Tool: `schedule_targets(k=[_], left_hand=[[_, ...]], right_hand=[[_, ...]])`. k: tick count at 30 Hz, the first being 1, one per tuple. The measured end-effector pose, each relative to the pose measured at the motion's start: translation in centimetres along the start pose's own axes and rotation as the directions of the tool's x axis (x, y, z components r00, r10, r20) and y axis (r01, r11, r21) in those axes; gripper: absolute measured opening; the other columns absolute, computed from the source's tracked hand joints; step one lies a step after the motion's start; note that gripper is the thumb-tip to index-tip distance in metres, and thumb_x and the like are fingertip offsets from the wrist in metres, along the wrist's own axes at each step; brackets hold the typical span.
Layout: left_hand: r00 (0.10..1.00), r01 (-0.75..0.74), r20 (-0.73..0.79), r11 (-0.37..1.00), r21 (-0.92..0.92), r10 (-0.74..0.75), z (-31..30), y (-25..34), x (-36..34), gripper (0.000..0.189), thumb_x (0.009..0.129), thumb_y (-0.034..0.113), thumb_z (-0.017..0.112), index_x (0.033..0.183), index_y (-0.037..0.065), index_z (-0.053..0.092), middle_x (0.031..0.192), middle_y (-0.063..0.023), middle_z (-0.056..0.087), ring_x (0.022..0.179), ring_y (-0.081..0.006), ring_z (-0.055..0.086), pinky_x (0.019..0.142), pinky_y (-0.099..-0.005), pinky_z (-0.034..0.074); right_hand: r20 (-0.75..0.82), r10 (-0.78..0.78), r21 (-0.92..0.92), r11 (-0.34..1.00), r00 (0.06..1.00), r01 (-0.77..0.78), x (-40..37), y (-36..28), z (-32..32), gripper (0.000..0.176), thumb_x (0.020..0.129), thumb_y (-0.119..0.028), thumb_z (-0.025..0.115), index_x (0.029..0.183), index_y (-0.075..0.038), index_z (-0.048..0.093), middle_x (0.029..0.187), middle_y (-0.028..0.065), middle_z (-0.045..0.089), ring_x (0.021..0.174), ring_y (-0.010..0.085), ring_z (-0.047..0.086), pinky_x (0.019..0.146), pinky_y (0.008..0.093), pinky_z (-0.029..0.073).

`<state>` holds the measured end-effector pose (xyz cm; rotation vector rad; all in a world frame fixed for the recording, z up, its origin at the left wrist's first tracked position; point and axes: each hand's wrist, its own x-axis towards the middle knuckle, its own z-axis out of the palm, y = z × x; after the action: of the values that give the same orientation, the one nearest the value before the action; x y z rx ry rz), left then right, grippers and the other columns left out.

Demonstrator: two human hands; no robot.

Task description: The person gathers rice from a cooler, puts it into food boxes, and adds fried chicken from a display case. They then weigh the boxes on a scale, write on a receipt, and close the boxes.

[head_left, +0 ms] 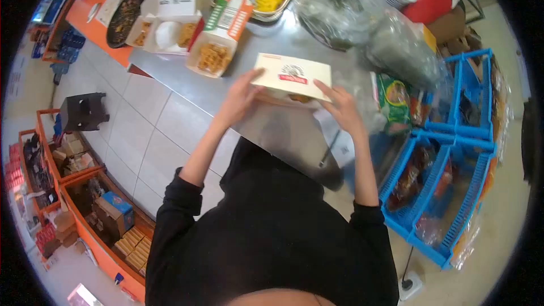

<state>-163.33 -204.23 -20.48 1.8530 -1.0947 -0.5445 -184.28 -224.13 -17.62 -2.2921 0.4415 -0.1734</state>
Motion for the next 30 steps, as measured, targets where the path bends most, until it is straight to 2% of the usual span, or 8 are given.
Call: schedule_targets(k=[5,11,15,16,19,20,23,30], left_hand=[[0.969,-0.236,0.086,0.972,0.019,0.233,-0.4,-1.0,0.2,0.041,0.08,0.015,0.06,0.12,0.014,0.05,0.128,-0.0219,0.04,0.117,-0.0331,0.042,0.093,-0.0379,0.04],[0.971,-0.181,0.151,0.982,-0.048,0.186,-2.6,-1.4,2.9,0.042,0.077,0.014,0.062,0.119,0.016,0.053,0.135,-0.0218,0.03,0.12,-0.0333,0.038,0.094,-0.0392,0.039],[0.904,-0.411,0.08,0.905,-0.109,0.42,-5.0,-2.1,7.0,0.067,0.071,0.011,0.068,0.129,0.007,0.035,0.128,-0.022,0.04,0.113,-0.0357,0.045,0.087,-0.0391,0.044],[0.929,-0.365,-0.011,0.913,-0.184,0.37,-4.2,-2.4,7.8,0.068,0.07,0.005,0.065,0.128,0.002,0.03,0.126,-0.0222,0.043,0.111,-0.0377,0.045,0.085,-0.0397,0.045],[0.988,0.011,0.147,0.935,-0.354,0.044,-2.8,-3.1,10.8,0.059,0.069,-0.002,0.059,0.123,-0.001,0.035,0.122,-0.0226,0.044,0.112,-0.0405,0.043,0.084,-0.0411,0.044],[0.982,-0.152,0.067,0.952,-0.265,0.175,-2.5,-3.4,11.3,0.053,0.067,-0.007,0.054,0.117,-0.001,0.039,0.115,-0.0232,0.048,0.105,-0.0416,0.046,0.082,-0.042,0.044],[0.956,-0.23,0.146,0.959,-0.166,0.254,-2.4,-3.5,11.7,0.054,0.067,-0.01,0.053,0.117,0.002,0.041,0.12,-0.0223,0.046,0.106,-0.0403,0.047,0.082,-0.042,0.044],[0.879,-0.322,0.258,0.899,-0.295,0.4,-2.9,-4.3,9.4,0.063,0.07,-0.006,0.052,0.129,0.008,0.034,0.135,-0.0244,0.025,0.119,-0.0423,0.033,0.096,-0.043,0.036]], right_hand=[[-0.07,-0.01,-0.016,1.0,0.998,0.008,0.3,-0.8,0.7,0.052,0.076,-0.013,0.061,0.126,-0.02,0.047,0.099,0.0147,0.055,0.085,0.0291,0.053,0.076,0.0346,0.043],[-0.218,0.032,-0.16,0.985,0.975,-0.068,0.5,-2.3,2.1,0.048,0.077,-0.006,0.058,0.123,-0.018,0.05,0.097,0.0142,0.054,0.082,0.0269,0.052,0.074,0.034,0.042],[-0.313,0.135,-0.063,0.985,0.94,-0.162,1.7,-4.6,1.9,0.034,0.083,-0.015,0.054,0.116,-0.01,0.056,0.092,0.0136,0.055,0.082,0.0268,0.052,0.077,0.0327,0.04],[-0.315,0.155,-0.048,0.983,0.936,-0.179,2.0,-5.3,1.7,0.033,0.083,-0.018,0.054,0.115,-0.009,0.056,0.091,0.0135,0.055,0.083,0.0267,0.052,0.078,0.033,0.039],[-0.352,0.227,-0.015,0.969,0.908,-0.248,2.8,-7.1,2.4,0.035,0.084,-0.026,0.054,0.114,-0.006,0.055,0.092,0.0131,0.056,0.088,0.0252,0.052,0.081,0.033,0.038],[-0.375,0.259,-0.001,0.96,0.89,-0.28,2.9,-7.9,2.8,0.035,0.084,-0.025,0.054,0.114,-0.007,0.055,0.093,0.013,0.057,0.089,0.0248,0.052,0.082,0.0323,0.038],[-0.423,0.313,0.018,0.941,0.851,-0.337,2.3,-8.3,4.1,0.035,0.084,-0.023,0.054,0.115,-0.007,0.055,0.098,0.0126,0.057,0.093,0.024,0.052,0.085,0.031,0.038],[-0.451,0.412,0.079,0.902,0.791,-0.425,0.6,-9.0,6.7,0.037,0.082,-0.012,0.054,0.119,-0.011,0.054,0.105,0.0137,0.055,0.098,0.0247,0.051,0.087,0.0305,0.038]])
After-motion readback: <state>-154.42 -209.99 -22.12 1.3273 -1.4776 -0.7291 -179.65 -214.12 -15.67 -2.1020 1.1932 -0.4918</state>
